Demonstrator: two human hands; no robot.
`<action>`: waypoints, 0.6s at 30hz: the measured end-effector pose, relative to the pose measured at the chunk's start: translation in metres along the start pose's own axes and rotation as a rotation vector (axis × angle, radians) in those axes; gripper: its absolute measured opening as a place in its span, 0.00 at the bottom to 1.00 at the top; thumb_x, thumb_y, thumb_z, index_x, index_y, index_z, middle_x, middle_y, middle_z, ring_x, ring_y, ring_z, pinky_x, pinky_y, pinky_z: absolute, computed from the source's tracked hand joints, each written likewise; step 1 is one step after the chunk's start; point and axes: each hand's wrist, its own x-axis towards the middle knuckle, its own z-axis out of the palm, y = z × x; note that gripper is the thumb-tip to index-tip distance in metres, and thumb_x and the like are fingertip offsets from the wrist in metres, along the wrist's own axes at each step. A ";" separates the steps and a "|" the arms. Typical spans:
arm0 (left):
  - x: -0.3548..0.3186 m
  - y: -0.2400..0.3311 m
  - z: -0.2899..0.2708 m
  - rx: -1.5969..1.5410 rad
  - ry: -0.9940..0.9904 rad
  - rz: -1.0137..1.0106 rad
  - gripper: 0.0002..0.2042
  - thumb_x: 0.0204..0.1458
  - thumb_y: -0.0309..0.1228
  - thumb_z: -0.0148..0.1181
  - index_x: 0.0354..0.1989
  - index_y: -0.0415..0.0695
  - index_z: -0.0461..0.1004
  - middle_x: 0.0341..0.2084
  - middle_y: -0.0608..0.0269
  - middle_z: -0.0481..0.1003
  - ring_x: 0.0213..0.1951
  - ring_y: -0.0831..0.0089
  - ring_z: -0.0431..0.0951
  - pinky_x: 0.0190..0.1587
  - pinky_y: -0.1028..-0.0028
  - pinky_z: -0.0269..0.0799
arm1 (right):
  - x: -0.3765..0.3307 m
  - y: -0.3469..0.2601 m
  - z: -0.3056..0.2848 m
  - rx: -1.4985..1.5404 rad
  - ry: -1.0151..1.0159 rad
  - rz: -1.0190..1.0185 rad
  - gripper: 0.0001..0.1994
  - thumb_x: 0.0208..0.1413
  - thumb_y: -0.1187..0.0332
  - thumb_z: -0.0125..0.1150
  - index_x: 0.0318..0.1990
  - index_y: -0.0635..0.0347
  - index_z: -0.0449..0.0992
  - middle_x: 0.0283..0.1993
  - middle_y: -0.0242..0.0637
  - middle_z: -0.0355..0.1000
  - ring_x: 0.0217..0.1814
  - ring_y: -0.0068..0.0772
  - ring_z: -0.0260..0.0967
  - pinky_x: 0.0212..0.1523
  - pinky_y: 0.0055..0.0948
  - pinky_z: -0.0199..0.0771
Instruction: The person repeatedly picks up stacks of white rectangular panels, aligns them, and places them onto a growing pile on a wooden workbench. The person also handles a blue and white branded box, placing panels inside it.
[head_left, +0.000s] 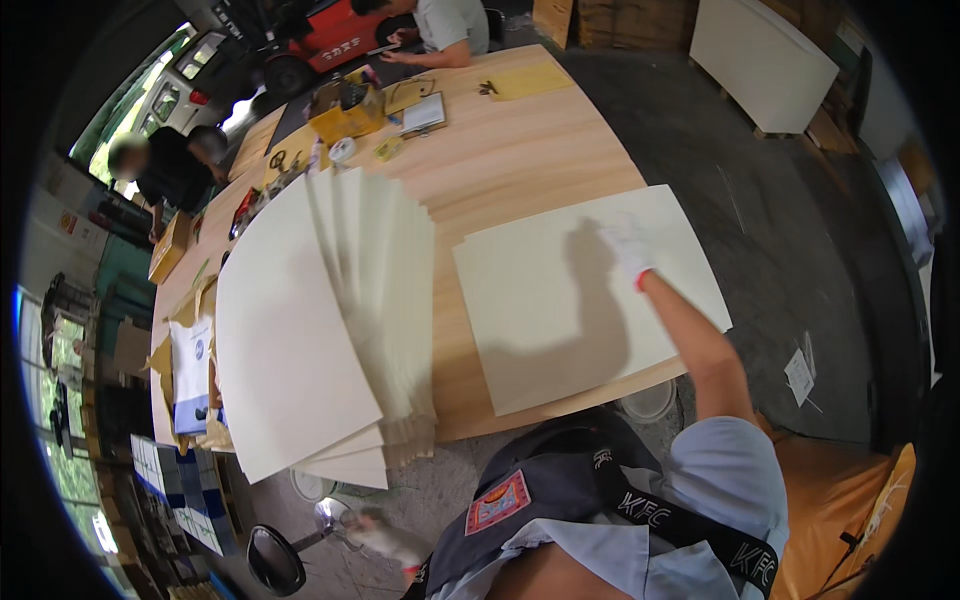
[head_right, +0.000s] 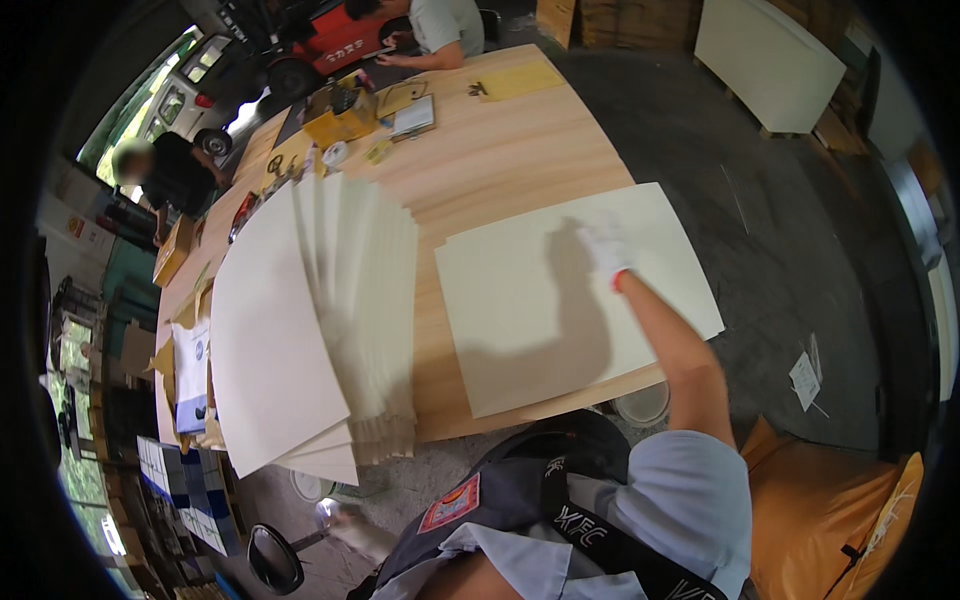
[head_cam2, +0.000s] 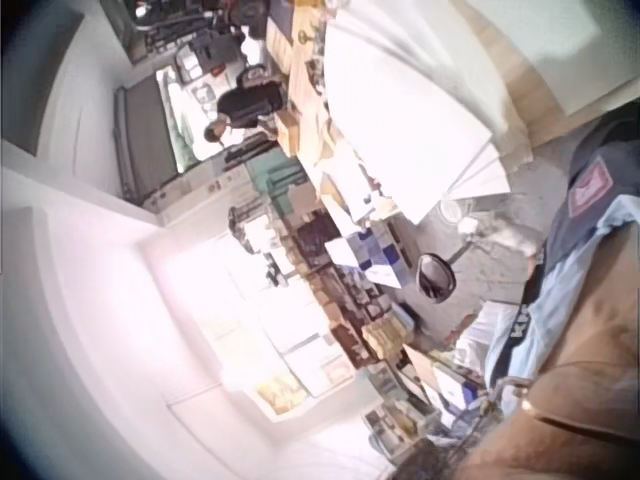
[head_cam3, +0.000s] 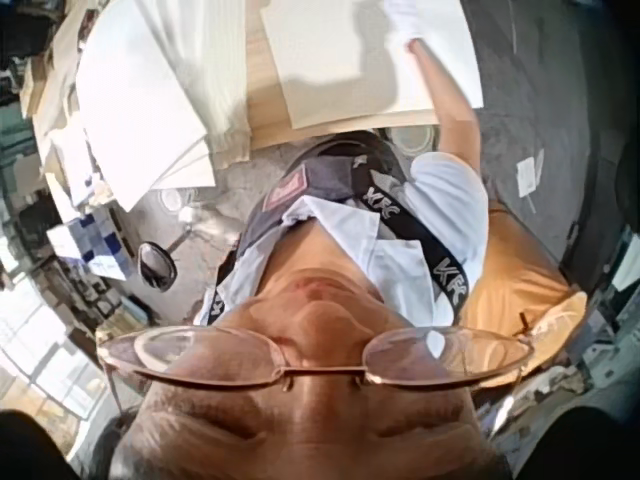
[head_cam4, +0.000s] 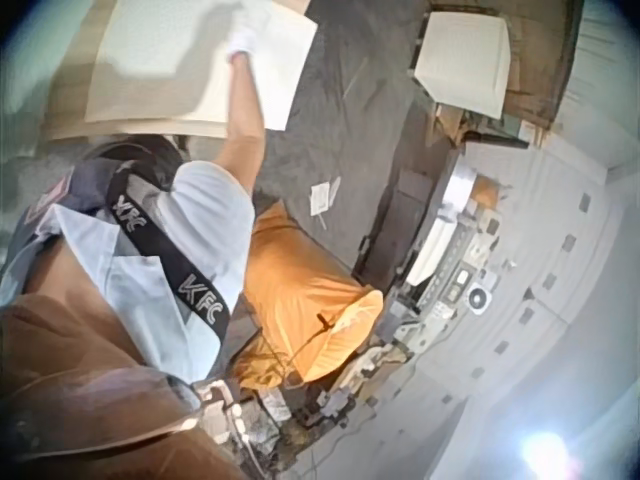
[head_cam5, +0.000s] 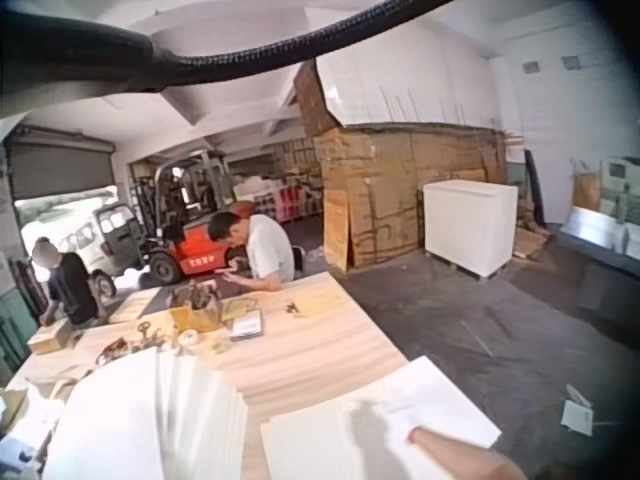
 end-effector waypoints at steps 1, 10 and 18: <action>-0.030 -0.025 0.004 -0.032 -0.223 -0.093 0.23 0.59 0.39 0.55 0.59 0.39 0.65 0.47 0.53 0.73 0.47 0.64 0.74 0.48 0.66 0.72 | 0.002 0.031 -0.034 0.031 0.129 0.141 0.34 0.56 0.46 0.56 0.63 0.61 0.65 0.64 0.48 0.66 0.67 0.46 0.62 0.67 0.34 0.60; -0.079 -0.031 0.304 0.386 -0.949 -0.067 0.27 0.57 0.43 0.57 0.62 0.43 0.63 0.58 0.42 0.68 0.60 0.52 0.69 0.58 0.59 0.64 | 0.022 0.179 -0.125 0.018 -0.106 0.556 0.51 0.43 0.35 0.65 0.66 0.69 0.59 0.63 0.56 0.65 0.65 0.51 0.64 0.63 0.38 0.63; -0.082 0.022 0.373 0.672 -0.928 -0.133 0.27 0.52 0.42 0.60 0.59 0.45 0.64 0.54 0.45 0.71 0.53 0.49 0.72 0.55 0.59 0.67 | 0.003 0.136 -0.113 0.380 0.088 0.162 0.32 0.47 0.53 0.73 0.52 0.70 0.71 0.50 0.45 0.75 0.50 0.39 0.72 0.52 0.33 0.70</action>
